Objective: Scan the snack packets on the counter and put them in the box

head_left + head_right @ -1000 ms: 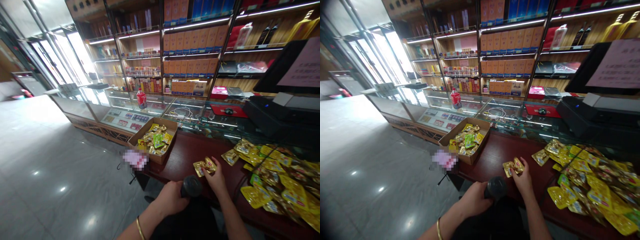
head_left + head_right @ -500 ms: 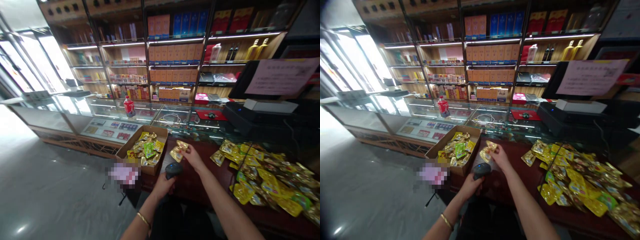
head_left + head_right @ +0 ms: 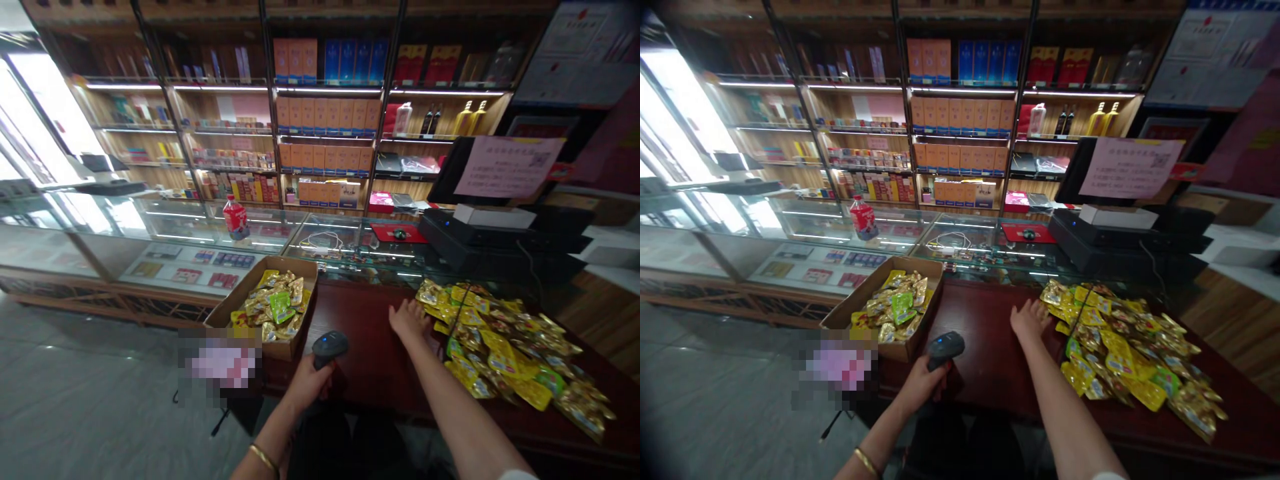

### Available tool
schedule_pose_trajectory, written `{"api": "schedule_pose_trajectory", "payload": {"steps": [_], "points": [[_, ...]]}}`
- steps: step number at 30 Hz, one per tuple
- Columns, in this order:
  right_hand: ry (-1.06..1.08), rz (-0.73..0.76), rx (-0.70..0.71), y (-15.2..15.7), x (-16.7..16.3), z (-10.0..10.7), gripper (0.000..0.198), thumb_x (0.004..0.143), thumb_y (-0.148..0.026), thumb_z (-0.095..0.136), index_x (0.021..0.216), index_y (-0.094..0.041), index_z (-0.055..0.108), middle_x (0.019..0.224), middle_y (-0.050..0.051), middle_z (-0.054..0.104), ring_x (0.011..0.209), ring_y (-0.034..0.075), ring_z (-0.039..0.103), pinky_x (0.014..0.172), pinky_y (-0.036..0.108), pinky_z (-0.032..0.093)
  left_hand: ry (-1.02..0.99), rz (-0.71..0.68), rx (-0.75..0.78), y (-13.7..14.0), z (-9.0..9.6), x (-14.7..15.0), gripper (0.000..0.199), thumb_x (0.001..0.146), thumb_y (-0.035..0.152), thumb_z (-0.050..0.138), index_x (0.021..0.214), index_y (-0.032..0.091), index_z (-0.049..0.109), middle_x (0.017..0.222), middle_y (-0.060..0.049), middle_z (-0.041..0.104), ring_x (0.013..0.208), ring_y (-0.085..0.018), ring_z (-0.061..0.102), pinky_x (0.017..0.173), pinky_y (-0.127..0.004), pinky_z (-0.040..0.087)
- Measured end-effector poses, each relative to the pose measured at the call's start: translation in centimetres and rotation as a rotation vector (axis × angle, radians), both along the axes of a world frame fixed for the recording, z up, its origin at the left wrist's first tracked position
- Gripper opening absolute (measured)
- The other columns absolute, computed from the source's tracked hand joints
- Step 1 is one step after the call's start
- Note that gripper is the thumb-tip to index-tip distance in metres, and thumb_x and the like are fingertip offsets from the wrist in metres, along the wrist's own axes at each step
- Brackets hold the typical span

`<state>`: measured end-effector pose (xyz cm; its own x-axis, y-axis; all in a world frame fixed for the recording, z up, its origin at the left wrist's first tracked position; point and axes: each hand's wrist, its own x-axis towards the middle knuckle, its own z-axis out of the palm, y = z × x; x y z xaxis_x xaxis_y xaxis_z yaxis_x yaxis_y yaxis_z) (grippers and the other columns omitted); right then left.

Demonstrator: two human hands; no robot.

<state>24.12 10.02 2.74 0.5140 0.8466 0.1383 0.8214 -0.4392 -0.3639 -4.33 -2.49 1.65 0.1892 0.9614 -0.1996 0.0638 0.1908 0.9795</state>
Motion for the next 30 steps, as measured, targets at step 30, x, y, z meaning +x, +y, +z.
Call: {"api": "schedule_pose_trajectory", "payload": {"steps": [30], "points": [[0.343,0.519,0.704,-7.3,-3.4,-4.1,0.040,0.101,-0.027,0.044,0.117,-0.023,0.079,0.113,0.011,0.068,0.109,0.024,0.067,0.102,0.041,0.056,0.114,-0.187,0.045,-0.6,1.8,-0.6,0.055,0.079,0.069,0.072,0.060,0.019,0.059,0.048,0.000,0.057,0.039,-0.010,0.048,0.044,-0.024,0.034]]}}
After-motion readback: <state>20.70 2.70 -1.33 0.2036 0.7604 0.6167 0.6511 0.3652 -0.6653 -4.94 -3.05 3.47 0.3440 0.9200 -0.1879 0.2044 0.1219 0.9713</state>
